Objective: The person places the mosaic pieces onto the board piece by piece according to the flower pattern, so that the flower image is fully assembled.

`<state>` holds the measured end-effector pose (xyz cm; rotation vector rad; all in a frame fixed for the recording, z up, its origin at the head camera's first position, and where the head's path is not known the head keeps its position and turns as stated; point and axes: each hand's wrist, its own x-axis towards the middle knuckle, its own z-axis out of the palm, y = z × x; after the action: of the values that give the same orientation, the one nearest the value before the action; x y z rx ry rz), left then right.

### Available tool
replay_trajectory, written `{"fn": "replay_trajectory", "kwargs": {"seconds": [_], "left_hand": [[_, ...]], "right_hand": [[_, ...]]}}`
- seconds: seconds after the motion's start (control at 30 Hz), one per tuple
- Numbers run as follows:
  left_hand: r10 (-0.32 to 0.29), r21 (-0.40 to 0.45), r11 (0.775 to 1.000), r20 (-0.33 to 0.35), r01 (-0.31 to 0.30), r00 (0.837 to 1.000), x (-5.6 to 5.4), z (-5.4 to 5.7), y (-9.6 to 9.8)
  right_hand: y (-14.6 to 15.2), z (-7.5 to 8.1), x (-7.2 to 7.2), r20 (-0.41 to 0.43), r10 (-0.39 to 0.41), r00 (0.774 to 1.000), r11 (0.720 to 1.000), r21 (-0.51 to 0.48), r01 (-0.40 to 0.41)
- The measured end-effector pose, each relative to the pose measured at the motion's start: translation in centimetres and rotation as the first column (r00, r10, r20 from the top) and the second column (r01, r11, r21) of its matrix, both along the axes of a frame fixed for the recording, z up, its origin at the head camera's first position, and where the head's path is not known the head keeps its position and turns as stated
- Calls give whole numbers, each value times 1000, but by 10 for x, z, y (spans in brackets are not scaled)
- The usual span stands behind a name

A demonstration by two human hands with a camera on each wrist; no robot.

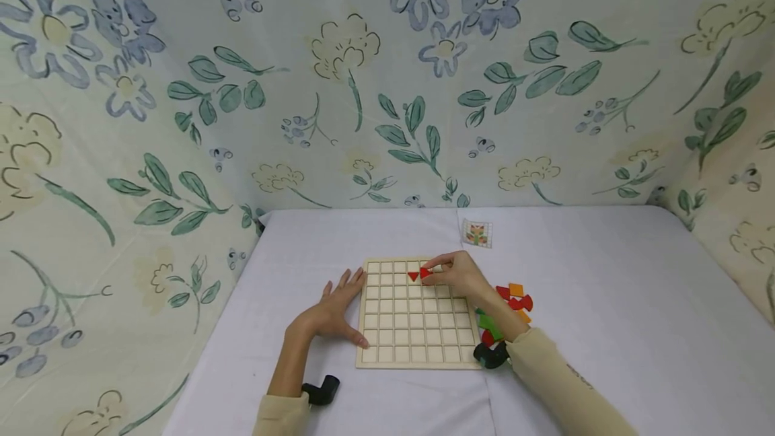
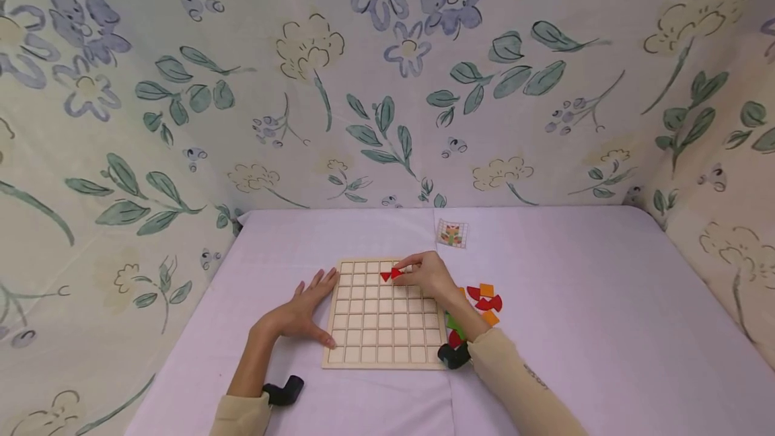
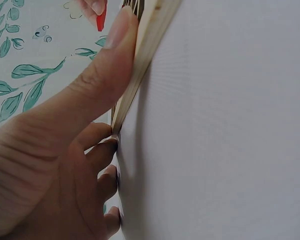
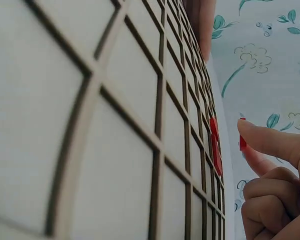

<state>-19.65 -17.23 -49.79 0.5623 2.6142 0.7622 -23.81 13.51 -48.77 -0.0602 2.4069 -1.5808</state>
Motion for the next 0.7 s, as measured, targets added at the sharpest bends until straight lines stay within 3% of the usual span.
{"fn": "replay_trajectory", "kwargs": {"seconds": [0.17,0.4,0.7], "left_hand": [[1,-1,1000,1,-1,1000,0,1,0],[-2,-3,1000,6,2,1000,0,1,1],[3,-8,1000,9,-3,1000,1,1,1]], "right_hand": [[-20,-3,1,-29,22,999,1000,-1,-22],[-41,-10,-1,-66,-3,998,998,58,7],[-51,-14,-2,-91,14,996,998,63,-8]]}}
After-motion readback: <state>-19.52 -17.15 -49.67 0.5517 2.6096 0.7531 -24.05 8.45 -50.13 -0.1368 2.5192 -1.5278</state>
